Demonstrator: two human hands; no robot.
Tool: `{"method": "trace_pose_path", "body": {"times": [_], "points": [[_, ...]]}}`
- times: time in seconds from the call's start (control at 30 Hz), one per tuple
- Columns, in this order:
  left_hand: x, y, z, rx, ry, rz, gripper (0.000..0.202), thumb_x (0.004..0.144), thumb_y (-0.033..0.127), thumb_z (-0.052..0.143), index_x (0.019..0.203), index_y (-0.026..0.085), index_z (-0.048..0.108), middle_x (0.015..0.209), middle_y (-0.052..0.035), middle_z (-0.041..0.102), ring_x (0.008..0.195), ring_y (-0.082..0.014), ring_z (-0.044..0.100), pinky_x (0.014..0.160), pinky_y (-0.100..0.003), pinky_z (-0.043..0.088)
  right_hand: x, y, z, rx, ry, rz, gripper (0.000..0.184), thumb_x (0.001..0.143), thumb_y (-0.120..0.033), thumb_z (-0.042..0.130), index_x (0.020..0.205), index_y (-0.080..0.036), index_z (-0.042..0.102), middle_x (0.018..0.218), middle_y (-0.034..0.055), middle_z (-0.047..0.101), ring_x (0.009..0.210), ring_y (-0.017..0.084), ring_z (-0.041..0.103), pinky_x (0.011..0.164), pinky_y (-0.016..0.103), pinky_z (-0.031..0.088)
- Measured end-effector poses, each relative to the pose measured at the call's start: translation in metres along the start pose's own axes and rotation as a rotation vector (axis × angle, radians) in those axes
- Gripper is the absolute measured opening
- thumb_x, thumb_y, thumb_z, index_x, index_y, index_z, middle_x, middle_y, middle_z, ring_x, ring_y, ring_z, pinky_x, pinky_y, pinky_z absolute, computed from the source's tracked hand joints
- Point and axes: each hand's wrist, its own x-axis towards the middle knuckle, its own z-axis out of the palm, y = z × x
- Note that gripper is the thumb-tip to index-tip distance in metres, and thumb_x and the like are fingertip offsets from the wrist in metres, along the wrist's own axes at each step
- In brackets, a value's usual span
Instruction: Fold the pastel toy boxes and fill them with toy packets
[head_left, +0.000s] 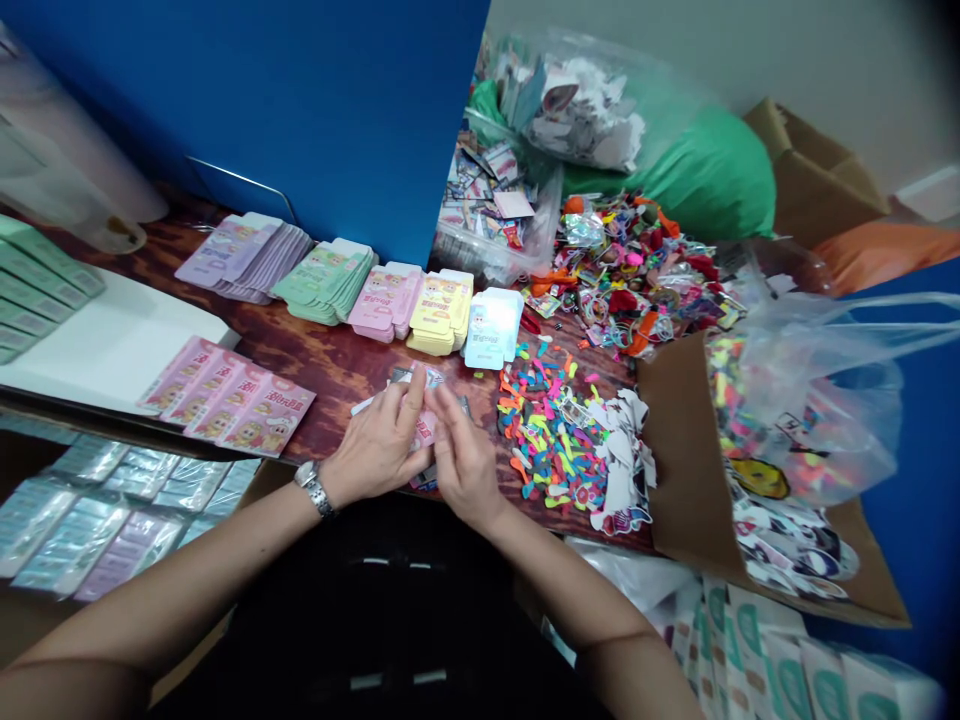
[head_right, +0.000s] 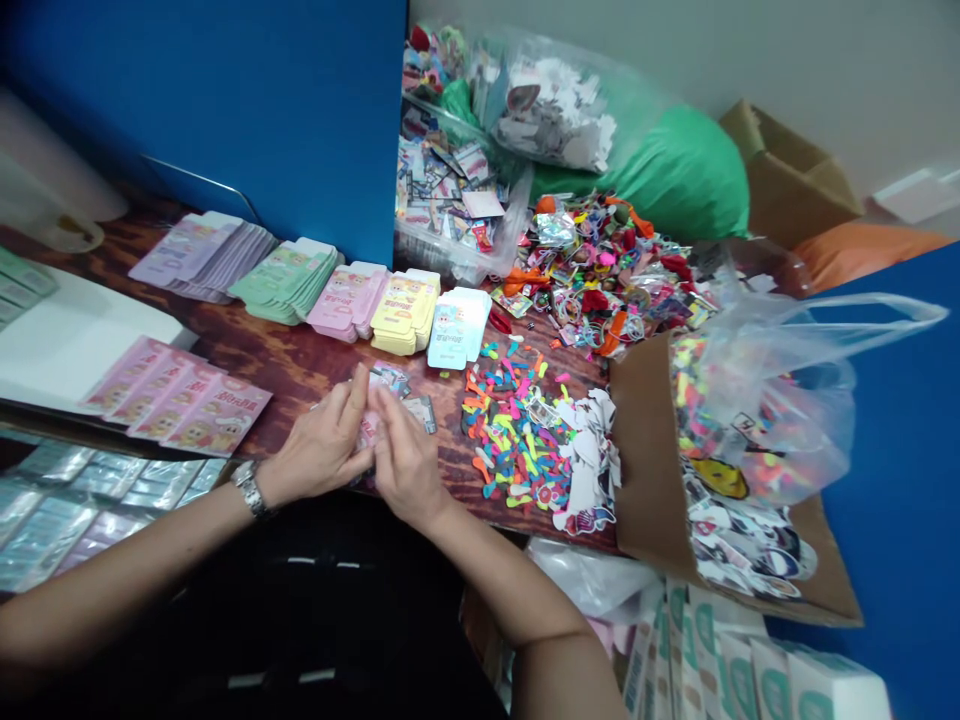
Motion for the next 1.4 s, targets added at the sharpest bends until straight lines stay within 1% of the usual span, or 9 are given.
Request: {"method": "trace_pose_path", "body": {"times": [0.17, 0.3, 0.53, 0.67, 0.8, 0.9, 1.03, 1.23, 1.4], "points": [[-0.001, -0.002, -0.005, -0.045, -0.024, -0.073, 0.097, 0.090, 0.045, 0.047, 0.153, 0.012, -0.018, 0.114, -0.0148, 0.052, 0.095, -0.0283, 0.060, 0.073, -0.038, 0.055, 0.006, 0.004, -0.001, 0.089, -0.065, 0.030, 0.057, 0.103, -0.020, 0.036, 0.158, -0.024, 0.018, 0.148, 0.0099, 0.051, 0.137, 0.018, 0.049, 0.115, 0.041, 0.044], [-0.001, -0.006, -0.010, -0.076, -0.019, -0.138, 0.100, 0.087, 0.044, 0.051, 0.154, 0.014, -0.016, 0.118, -0.0148, 0.051, 0.099, -0.0284, 0.059, 0.074, -0.037, 0.054, 0.011, 0.012, -0.009, 0.045, -0.066, 0.063, 0.055, 0.103, -0.024, 0.038, 0.157, -0.025, 0.024, 0.153, 0.0093, 0.045, 0.139, 0.021, 0.047, 0.115, 0.041, 0.044], [-0.017, -0.010, -0.016, 0.051, -0.071, -0.180, 0.097, 0.089, 0.041, 0.048, 0.154, 0.012, -0.019, 0.120, -0.0156, 0.051, 0.100, -0.0277, 0.057, 0.075, -0.037, 0.053, 0.008, 0.010, 0.014, -0.109, -0.157, -0.202, 0.065, 0.099, -0.013, 0.044, 0.158, -0.024, 0.020, 0.150, 0.0114, 0.048, 0.139, 0.022, 0.047, 0.114, 0.042, 0.045], [-0.039, -0.022, -0.035, 0.312, -0.114, -0.285, 0.083, 0.093, 0.046, 0.044, 0.158, 0.018, 0.001, 0.111, -0.0137, 0.057, 0.097, -0.0300, 0.056, 0.071, -0.038, 0.049, 0.015, 0.011, 0.038, -0.049, -0.227, -0.193, 0.064, 0.098, -0.017, 0.048, 0.157, -0.022, 0.023, 0.148, 0.0143, 0.049, 0.138, 0.023, 0.047, 0.113, 0.043, 0.046], [-0.057, -0.042, -0.052, 0.509, -0.081, -0.363, 0.079, 0.091, 0.054, 0.049, 0.155, 0.015, 0.024, 0.121, -0.0206, 0.057, 0.108, -0.0384, 0.052, 0.086, -0.049, 0.045, 0.026, 0.007, 0.057, -0.040, -0.257, -0.201, 0.053, 0.099, -0.020, 0.046, 0.151, -0.020, 0.038, 0.140, 0.0139, 0.057, 0.132, 0.021, 0.052, 0.111, 0.040, 0.047], [-0.061, -0.059, -0.058, 0.529, -0.002, -0.345, 0.077, 0.090, 0.055, 0.050, 0.153, 0.013, 0.031, 0.136, -0.0243, 0.050, 0.121, -0.0430, 0.045, 0.097, -0.056, 0.038, 0.047, 0.010, 0.060, -0.110, -0.273, -0.250, 0.046, 0.099, -0.023, 0.045, 0.145, -0.019, 0.047, 0.135, 0.0130, 0.061, 0.126, 0.022, 0.056, 0.108, 0.039, 0.049], [-0.053, -0.072, -0.060, 0.472, 0.083, -0.316, 0.072, 0.092, 0.051, 0.049, 0.152, 0.013, 0.034, 0.130, -0.0221, 0.055, 0.124, -0.0413, 0.045, 0.102, -0.058, 0.036, 0.099, 0.026, 0.052, -0.328, -0.264, -0.223, 0.046, 0.099, -0.028, 0.046, 0.143, -0.016, 0.051, 0.132, 0.0141, 0.063, 0.121, 0.027, 0.057, 0.106, 0.044, 0.048], [-0.032, -0.066, -0.054, 0.277, 0.165, -0.227, 0.068, 0.092, 0.043, 0.053, 0.151, 0.016, 0.033, 0.130, -0.0195, 0.055, 0.124, -0.0375, 0.045, 0.104, -0.059, 0.038, 0.169, 0.051, 0.056, -0.712, -0.476, -0.073, 0.071, 0.092, -0.049, 0.058, 0.150, -0.012, 0.038, 0.154, 0.0207, 0.039, 0.141, 0.038, 0.035, 0.113, 0.061, 0.029], [-0.022, -0.059, -0.045, 0.117, 0.181, -0.164, 0.061, 0.093, 0.040, 0.054, 0.145, 0.013, 0.039, 0.124, -0.0180, 0.058, 0.119, -0.0323, 0.049, 0.105, -0.055, 0.040, 0.179, 0.050, 0.060, -0.832, -0.609, -0.072, 0.044, 0.097, -0.050, 0.047, 0.127, -0.021, 0.061, 0.136, 0.0136, 0.060, 0.123, 0.032, 0.052, 0.103, 0.051, 0.039]]}}
